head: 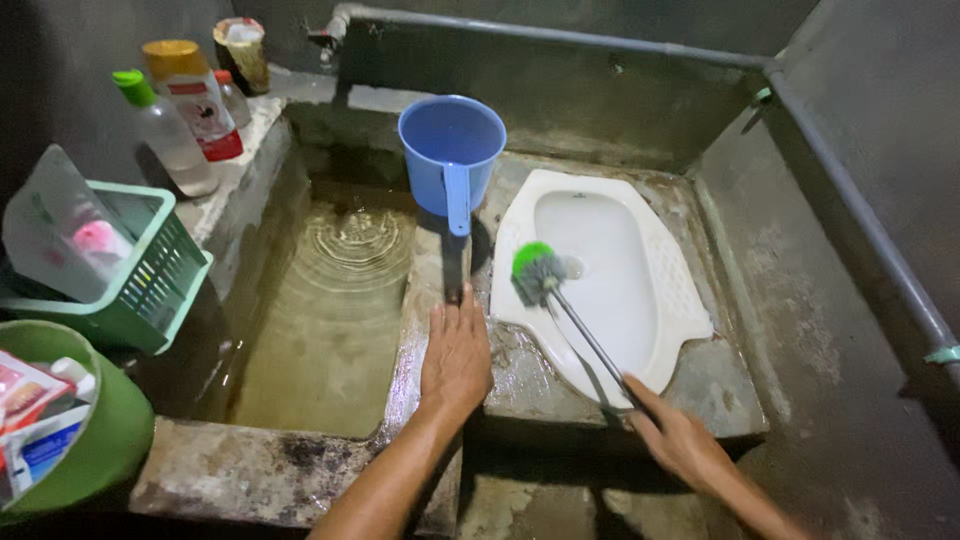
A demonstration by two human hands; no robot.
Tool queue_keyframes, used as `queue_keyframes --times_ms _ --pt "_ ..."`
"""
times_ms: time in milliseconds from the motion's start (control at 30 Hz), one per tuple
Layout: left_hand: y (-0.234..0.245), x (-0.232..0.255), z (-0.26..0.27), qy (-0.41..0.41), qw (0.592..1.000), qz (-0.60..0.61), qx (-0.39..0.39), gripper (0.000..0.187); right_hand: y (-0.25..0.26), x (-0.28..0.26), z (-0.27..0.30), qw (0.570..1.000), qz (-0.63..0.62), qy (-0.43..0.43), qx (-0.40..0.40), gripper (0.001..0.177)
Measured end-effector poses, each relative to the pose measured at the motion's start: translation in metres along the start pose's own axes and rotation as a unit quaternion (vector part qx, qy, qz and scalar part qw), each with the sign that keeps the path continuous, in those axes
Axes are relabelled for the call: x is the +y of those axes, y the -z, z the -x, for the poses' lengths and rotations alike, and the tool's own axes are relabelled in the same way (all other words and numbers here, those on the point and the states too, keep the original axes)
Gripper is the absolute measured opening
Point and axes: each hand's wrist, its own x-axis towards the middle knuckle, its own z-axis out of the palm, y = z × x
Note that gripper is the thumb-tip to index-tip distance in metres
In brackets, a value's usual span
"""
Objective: The person cleans a squat toilet using a long-handled brush, scrubbing the inner rim and bowl while rinsing it with water from a nearby basin.
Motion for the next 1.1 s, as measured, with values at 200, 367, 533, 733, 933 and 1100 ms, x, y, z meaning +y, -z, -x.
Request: queue_keyframes --times_ms 200,367,533,733,933,1100 --pt "-0.002 0.001 -0.002 0.004 1.000 0.014 -0.003 0.069 -0.004 0.036 0.036 0.969 -0.044 0.230 0.079 0.059" --pt "-0.003 0.001 -0.001 0.003 0.999 0.046 0.017 0.072 0.009 -0.053 -0.036 0.994 -0.027 0.085 0.061 0.060" --pt "-0.006 0.000 -0.003 -0.001 1.000 0.024 0.006 0.071 0.012 -0.050 -0.052 0.986 -0.014 0.146 0.074 0.061" --pt "0.004 0.002 -0.002 -0.001 1.000 0.027 -0.007 0.074 -0.003 0.044 0.023 0.944 0.036 0.309 0.112 0.062" --pt "0.002 0.003 0.000 -0.006 0.999 0.027 0.025 0.072 0.000 0.023 0.030 0.999 -0.034 0.023 -0.024 0.062" --pt "-0.010 0.001 -0.001 0.001 0.999 0.026 0.032 0.069 0.004 -0.047 -0.031 0.993 0.012 0.104 0.062 0.062"
